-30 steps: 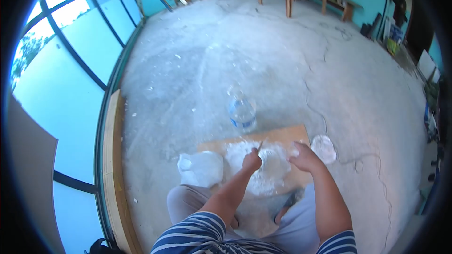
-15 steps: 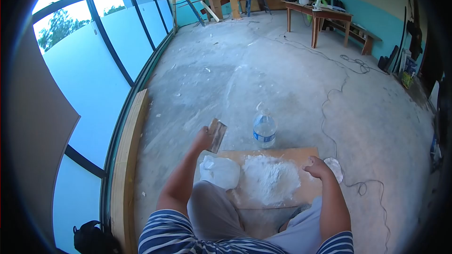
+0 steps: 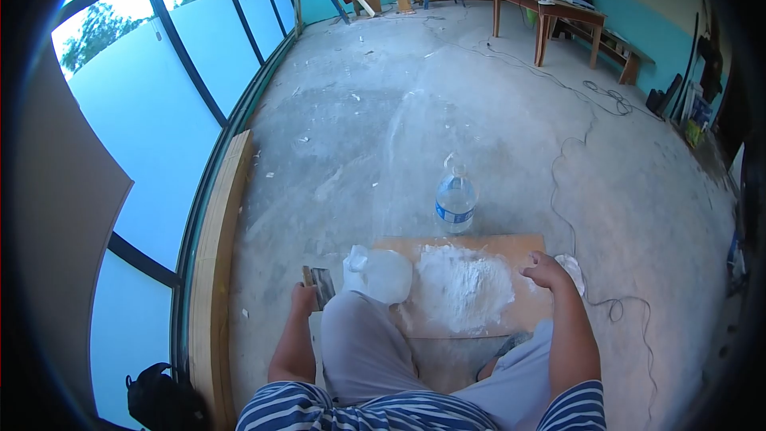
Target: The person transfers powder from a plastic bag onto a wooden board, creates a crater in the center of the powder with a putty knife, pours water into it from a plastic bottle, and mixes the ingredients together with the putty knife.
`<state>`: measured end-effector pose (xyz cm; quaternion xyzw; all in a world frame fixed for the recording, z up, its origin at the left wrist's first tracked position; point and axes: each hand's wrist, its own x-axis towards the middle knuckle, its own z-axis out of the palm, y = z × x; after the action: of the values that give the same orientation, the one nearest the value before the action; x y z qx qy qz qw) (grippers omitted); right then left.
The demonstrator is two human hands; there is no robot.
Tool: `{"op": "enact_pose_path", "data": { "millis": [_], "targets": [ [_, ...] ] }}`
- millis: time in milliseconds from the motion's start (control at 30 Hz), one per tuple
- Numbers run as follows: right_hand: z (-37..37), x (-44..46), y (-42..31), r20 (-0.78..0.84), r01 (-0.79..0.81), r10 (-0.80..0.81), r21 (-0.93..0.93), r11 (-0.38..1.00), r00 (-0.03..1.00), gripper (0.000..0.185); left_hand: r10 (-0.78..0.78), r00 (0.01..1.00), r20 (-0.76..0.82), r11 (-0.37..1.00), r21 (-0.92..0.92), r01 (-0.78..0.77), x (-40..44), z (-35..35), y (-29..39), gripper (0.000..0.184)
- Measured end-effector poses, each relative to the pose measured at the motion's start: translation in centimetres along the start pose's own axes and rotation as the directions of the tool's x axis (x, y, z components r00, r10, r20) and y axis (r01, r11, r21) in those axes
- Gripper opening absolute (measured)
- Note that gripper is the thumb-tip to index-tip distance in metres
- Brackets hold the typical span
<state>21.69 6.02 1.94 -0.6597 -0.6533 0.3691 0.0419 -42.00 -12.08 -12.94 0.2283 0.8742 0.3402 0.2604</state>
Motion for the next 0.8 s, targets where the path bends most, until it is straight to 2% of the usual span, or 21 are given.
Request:
{"op": "enact_pose_path", "data": {
  "millis": [67, 167, 233, 267, 300, 367, 500, 600, 733, 800],
  "targets": [
    [0.0, 0.2, 0.0, 0.004, -0.008, 0.008, 0.003, 1.000, 1.000, 0.078, -0.035, 0.999, 0.025, 0.999, 0.014, 0.035, -2.4, 0.2, 1.2, 0.049],
    [-0.3, 0.5, -0.2, -0.004, -0.016, 0.016, 0.007, 1.000, 1.000, 0.076, 0.030, 1.000, 0.004, 0.999, -0.039, -0.030, 0.3, 2.6, -2.6, 0.047],
    [0.2, 1.1, 0.3, 0.017, -0.026, 0.026, 0.019, 0.999, 1.000, 0.075, 0.078, 0.994, 0.080, 0.993, 0.084, -0.085, 0.1, 2.7, -1.8, 0.044],
    [0.3, 1.8, 1.1, 0.025, -0.021, 0.020, 0.038, 0.999, 0.999, 0.074, 0.037, 0.991, 0.131, 0.993, 0.104, -0.051, -0.8, 2.5, -0.5, 0.042],
    [0.9, 2.5, 1.7, 0.037, -0.017, 0.014, 0.057, 0.998, 0.999, 0.073, 0.026, 0.987, 0.161, 0.960, 0.272, -0.070, -2.4, 1.9, 1.9, 0.040],
    [0.9, 1.2, 0.1, 0.038, -0.065, 0.061, 0.124, 0.990, 0.997, 0.073, 0.028, 0.979, 0.201, 0.931, 0.353, -0.098, -1.7, 2.5, 1.9, 0.036],
    [1.2, 0.4, -0.7, 0.073, -0.095, 0.089, 0.074, 0.993, 0.993, 0.073, 0.008, 0.955, 0.296, 0.912, 0.389, -0.129, -1.6, 2.6, 4.4, 0.038],
    [1.3, 1.6, 1.5, 0.102, -0.123, 0.122, 0.007, 0.992, 0.987, 0.071, 0.068, 0.938, 0.339, 0.887, 0.410, -0.212, -0.5, 4.4, 6.1, 0.038],
    [1.2, 1.3, 1.0, 0.087, -0.170, 0.166, 0.041, 0.985, 0.982, 0.071, 0.070, 0.915, 0.397, 0.837, 0.476, -0.270, 2.5, 9.7, 6.7, 0.038],
    [1.2, 0.5, -0.8, 0.091, -0.194, 0.185, 0.092, 0.977, 0.978, 0.071, 0.205, 0.940, 0.273, 0.871, 0.387, -0.302, 2.9, 11.9, 6.0, 0.039]
  ]
}}
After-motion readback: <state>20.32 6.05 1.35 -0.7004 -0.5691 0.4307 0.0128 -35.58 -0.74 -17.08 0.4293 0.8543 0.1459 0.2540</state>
